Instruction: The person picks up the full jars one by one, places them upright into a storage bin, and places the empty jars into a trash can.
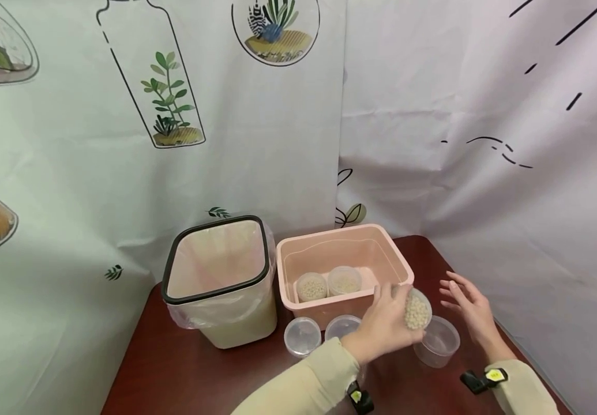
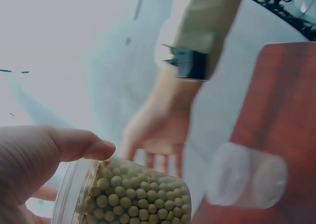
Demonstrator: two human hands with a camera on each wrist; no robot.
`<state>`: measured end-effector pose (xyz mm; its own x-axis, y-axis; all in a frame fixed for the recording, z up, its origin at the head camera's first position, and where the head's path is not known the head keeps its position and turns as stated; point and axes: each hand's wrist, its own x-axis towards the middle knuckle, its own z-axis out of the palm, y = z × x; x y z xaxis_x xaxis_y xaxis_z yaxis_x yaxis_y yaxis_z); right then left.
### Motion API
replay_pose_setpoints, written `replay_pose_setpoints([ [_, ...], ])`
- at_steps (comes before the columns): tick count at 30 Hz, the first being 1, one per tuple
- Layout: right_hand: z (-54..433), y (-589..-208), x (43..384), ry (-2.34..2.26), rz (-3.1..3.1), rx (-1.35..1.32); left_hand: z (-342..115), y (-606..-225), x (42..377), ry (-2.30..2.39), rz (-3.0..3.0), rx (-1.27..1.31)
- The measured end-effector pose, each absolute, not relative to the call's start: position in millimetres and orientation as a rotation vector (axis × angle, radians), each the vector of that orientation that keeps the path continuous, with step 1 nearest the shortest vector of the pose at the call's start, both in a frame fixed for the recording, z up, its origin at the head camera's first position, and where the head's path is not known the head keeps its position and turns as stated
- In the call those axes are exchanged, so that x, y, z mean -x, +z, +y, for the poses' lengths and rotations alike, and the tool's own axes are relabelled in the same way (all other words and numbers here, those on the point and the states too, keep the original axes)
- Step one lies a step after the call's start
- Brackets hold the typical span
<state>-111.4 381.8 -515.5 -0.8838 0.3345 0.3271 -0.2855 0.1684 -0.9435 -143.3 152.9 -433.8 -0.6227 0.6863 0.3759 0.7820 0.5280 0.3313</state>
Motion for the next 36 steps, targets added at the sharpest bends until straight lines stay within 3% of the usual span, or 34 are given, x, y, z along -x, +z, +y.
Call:
replay_pose_setpoints([
  [14, 362.4, -510.8, 140.8, 1.721, -2.078, 0.095, 139.9, -386.5, 178.6, -0.783, -2.456, 1.246],
  [15, 367.1, -523.5, 149.0, 1.709, -2.075, 0.091, 139.7, -385.4, 181.2, -0.801, -2.459, 1.242],
  [36, 331.4, -522.3, 164.2, 1.819, -2.055, 0.201, 152.9, -390.9, 221.6, -1.009, -2.592, 1.061],
])
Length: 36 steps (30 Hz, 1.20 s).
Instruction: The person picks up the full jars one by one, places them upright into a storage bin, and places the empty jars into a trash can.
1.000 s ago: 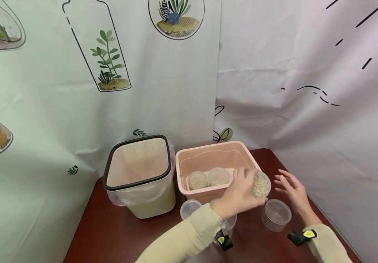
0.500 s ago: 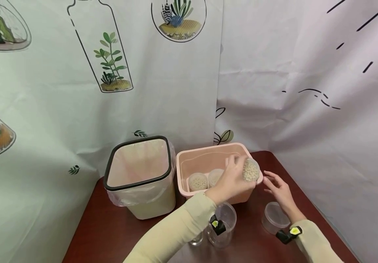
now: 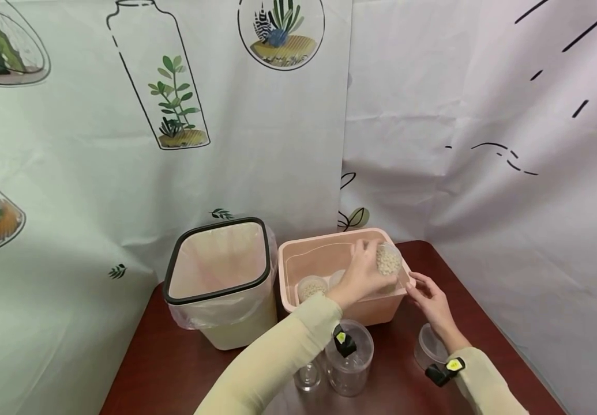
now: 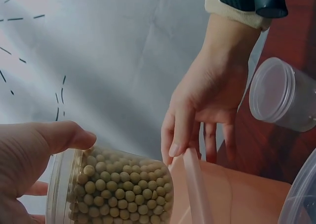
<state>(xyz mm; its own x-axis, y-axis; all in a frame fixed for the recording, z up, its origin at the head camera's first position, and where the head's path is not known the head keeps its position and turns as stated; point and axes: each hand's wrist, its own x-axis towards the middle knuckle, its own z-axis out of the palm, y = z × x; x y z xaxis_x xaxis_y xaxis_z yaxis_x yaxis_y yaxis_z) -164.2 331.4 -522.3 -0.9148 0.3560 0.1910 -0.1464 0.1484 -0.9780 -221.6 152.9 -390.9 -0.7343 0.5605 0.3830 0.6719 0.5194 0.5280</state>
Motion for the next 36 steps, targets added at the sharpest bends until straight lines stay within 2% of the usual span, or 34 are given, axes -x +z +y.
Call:
replay_pose_setpoints([
  [20, 329.8, -533.0, 171.5, 2.026, -1.938, 0.188, 173.5, -416.1, 248.0, -1.128, -2.736, 0.808],
  [36, 329.0, -533.3, 168.2, 2.040, -1.925, 0.254, 189.5, -440.7, 269.5, -0.827, -2.907, 1.075],
])
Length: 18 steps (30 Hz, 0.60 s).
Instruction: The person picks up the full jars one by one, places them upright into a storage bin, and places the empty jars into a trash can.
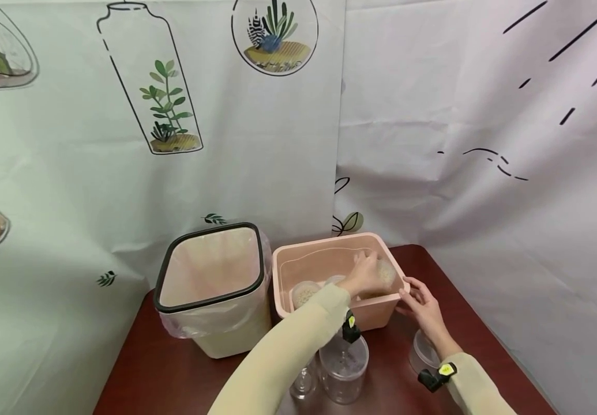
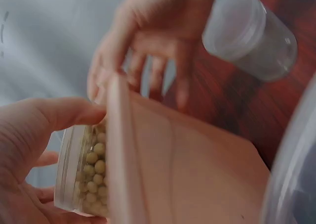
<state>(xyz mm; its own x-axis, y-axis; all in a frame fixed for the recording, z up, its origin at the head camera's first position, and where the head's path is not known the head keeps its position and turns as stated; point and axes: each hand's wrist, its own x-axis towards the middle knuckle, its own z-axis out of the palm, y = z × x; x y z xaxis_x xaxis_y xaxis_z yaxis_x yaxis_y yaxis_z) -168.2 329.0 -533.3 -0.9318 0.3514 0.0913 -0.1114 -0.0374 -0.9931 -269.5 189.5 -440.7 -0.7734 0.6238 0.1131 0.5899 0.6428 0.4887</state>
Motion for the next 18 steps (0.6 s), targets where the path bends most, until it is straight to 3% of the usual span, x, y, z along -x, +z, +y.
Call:
replay_pose_setpoints([
  [7, 328.9, -534.0, 169.4, 2.043, -1.939, 0.302, 185.6, -452.5, 279.0, 0.705, 2.754, -1.066],
  [18, 330.5, -533.9, 171.2, 2.034, -1.945, 0.294, 181.8, -439.2, 273.1, 0.820, 2.721, -1.134],
])
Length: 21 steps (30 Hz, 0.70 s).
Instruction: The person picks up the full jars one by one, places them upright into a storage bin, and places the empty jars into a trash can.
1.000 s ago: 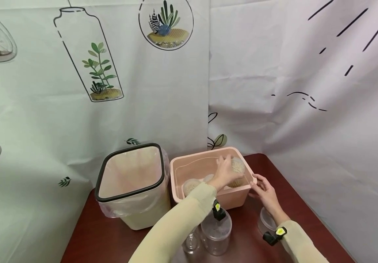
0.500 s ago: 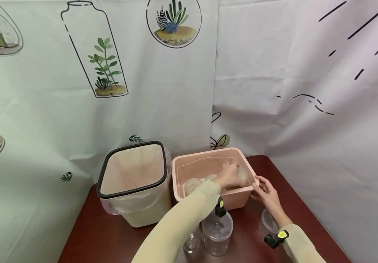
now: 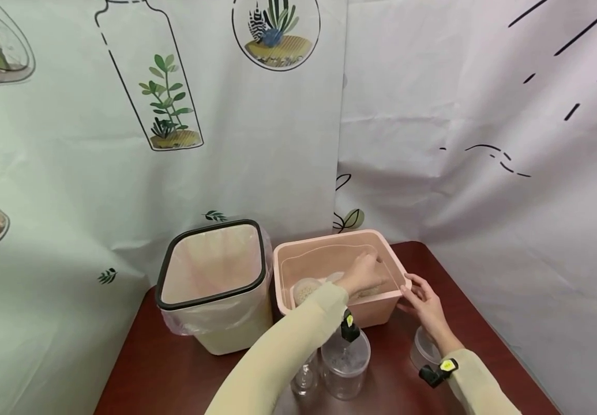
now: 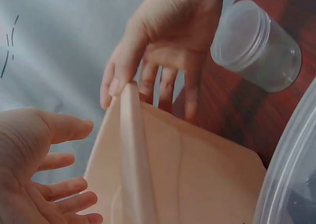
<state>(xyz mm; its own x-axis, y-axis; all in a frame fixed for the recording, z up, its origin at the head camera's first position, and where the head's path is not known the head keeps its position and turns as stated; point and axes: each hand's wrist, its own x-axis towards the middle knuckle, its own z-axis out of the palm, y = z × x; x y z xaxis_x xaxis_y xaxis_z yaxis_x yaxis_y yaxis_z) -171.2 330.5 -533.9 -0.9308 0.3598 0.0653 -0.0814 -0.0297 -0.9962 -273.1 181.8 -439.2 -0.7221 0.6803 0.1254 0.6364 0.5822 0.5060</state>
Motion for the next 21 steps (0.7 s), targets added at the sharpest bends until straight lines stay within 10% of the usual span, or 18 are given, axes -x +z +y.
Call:
replay_pose_setpoints([
  [21, 327.9, -530.7, 168.8, 2.058, -1.923, 0.289, 128.0, -381.4, 222.2, 1.017, 2.696, -1.452],
])
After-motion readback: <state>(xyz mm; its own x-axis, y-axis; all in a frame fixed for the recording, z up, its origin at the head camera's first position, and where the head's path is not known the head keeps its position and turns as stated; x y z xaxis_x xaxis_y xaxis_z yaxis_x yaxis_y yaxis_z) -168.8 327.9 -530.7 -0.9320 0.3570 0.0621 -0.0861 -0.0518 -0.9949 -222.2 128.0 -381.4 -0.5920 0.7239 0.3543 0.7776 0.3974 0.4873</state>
